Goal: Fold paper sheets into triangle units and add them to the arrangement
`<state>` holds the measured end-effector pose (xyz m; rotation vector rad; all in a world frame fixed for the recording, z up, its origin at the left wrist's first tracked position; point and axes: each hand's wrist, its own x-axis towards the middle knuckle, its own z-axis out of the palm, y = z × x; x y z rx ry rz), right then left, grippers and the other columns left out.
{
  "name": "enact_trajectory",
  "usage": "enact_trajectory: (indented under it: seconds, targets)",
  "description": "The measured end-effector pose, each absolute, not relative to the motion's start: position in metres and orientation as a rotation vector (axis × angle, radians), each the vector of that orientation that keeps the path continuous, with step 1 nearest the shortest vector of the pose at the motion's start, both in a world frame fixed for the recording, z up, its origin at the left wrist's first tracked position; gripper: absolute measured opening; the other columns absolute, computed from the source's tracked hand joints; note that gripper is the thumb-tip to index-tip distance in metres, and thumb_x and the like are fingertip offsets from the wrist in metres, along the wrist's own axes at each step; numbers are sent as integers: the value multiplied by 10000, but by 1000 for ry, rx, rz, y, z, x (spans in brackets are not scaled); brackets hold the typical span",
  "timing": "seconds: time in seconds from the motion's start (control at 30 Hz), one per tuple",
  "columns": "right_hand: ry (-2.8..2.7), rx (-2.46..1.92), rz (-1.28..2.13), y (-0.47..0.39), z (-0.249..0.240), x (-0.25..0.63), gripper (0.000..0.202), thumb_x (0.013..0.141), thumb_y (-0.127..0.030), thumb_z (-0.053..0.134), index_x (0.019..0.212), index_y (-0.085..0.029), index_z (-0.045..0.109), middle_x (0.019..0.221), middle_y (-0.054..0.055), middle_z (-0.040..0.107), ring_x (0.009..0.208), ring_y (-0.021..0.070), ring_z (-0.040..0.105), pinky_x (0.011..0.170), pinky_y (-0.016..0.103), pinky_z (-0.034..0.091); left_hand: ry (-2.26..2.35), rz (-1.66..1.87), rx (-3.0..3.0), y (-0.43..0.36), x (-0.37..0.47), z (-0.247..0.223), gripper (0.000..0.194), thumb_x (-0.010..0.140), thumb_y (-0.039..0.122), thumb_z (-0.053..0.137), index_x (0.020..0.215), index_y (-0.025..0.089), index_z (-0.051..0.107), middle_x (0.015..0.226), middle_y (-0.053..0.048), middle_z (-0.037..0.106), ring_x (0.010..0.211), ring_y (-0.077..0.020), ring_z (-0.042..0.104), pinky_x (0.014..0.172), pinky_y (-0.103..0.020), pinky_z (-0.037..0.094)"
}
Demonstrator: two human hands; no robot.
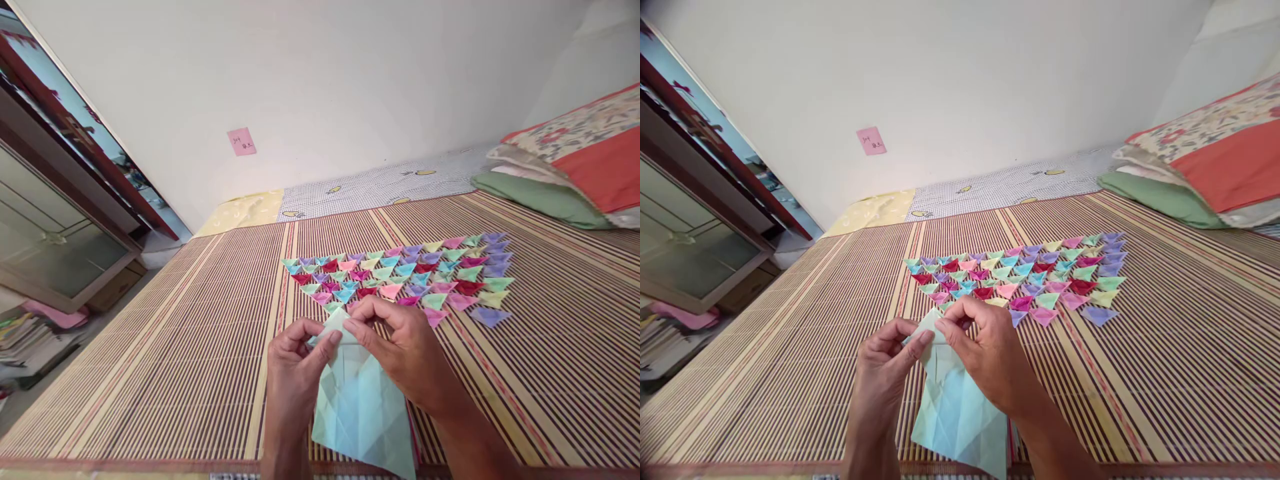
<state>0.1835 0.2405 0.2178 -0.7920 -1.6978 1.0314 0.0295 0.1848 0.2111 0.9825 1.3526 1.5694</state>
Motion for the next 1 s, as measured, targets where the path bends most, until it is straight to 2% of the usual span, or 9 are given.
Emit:
enact_trajectory:
  seconds: [0.27, 0.43, 0.7, 0.87, 1.0]
  targets:
    - [-1693, -832, 931, 238, 218, 182, 208, 923, -280, 652, 727, -216, 636, 708, 7, 675, 670, 163, 619, 614, 287, 497, 1394, 1627, 992, 185, 35, 209, 327, 738, 367, 893, 625, 172, 656, 592, 4, 625, 505, -97, 506, 448, -188, 402]
    - [-1681, -840, 926, 238, 219, 181, 218, 907, -265, 658, 698, -211, 621, 655, -14, 630, 606, 141, 572, 569, 272, 462, 1401, 1646, 988, 186, 38, 209, 349, 736, 365, 896, 622, 176, 626, 611, 4, 636, 510, -93, 522, 450, -182, 415]
    - [-1627, -863, 925, 239, 216, 178, 223, 898, -260, 669, 689, -217, 604, 653, -16, 622, 595, 140, 562, 558, 270, 464, 1350, 1704, 903, 186, 43, 208, 314, 745, 304, 896, 699, 185, 609, 576, 61, 581, 458, -50, 449, 428, -148, 369]
    - [-1615, -870, 915, 237, 217, 177, 223, 900, -268, 662, 693, -216, 597, 665, -13, 627, 578, 134, 550, 538, 268, 452, 1287, 1720, 866, 186, 45, 211, 303, 748, 285, 898, 885, 199, 641, 715, 20, 741, 518, -87, 604, 489, -174, 479]
    - [-1610, -869, 932, 236, 216, 177, 241, 904, -277, 658, 683, -213, 589, 661, -13, 613, 570, 128, 531, 531, 265, 441, 1297, 1715, 870, 186, 43, 210, 331, 751, 289, 901, 944, 198, 648, 706, 25, 739, 527, -90, 619, 502, -175, 486]
